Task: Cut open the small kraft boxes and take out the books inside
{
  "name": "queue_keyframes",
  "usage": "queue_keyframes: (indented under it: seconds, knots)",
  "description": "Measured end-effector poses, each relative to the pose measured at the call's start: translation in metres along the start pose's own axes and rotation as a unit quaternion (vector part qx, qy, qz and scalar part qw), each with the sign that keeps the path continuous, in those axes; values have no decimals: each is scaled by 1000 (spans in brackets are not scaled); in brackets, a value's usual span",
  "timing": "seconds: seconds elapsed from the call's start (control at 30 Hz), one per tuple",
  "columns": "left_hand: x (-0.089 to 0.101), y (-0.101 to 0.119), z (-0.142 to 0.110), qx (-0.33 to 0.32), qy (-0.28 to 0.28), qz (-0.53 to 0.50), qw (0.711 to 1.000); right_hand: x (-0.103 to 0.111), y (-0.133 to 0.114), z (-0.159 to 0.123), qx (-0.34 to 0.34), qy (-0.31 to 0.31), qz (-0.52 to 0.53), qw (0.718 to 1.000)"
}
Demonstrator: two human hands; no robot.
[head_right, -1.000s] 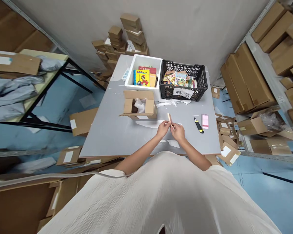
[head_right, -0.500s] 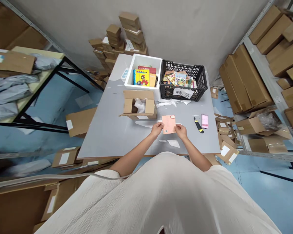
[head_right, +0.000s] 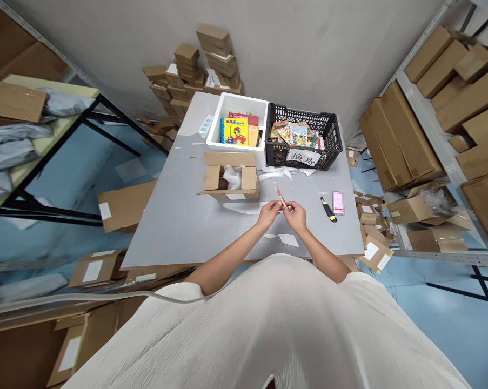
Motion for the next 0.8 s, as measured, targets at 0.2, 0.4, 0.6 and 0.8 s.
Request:
queue_keyframes:
  seconds: [0.2,0.4,0.6,0.8]
  knots:
    - [4,4,8,-16,47,-30,998,-6,-9,-6,120,-14,-98,988]
    - [37,11,12,24,52,-93,994,-2,4,5,-21,1,-12,1000]
    - [57,25,20,30,12,-99,995,-9,5,1,-176,-81,162,968]
    - [57,40,34,17,-15,-59,998,-2,-14,14,-203,-48,273,939]
Point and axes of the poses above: each hand's wrist, its own z-axis towards the middle knuckle, its own x-axis out of the back of the hand, y = z × x, the point moved 1 cm from there along z, towards the middle knuckle, and after that the axes turned 14 degrees about -x, right-handed, at the moved point
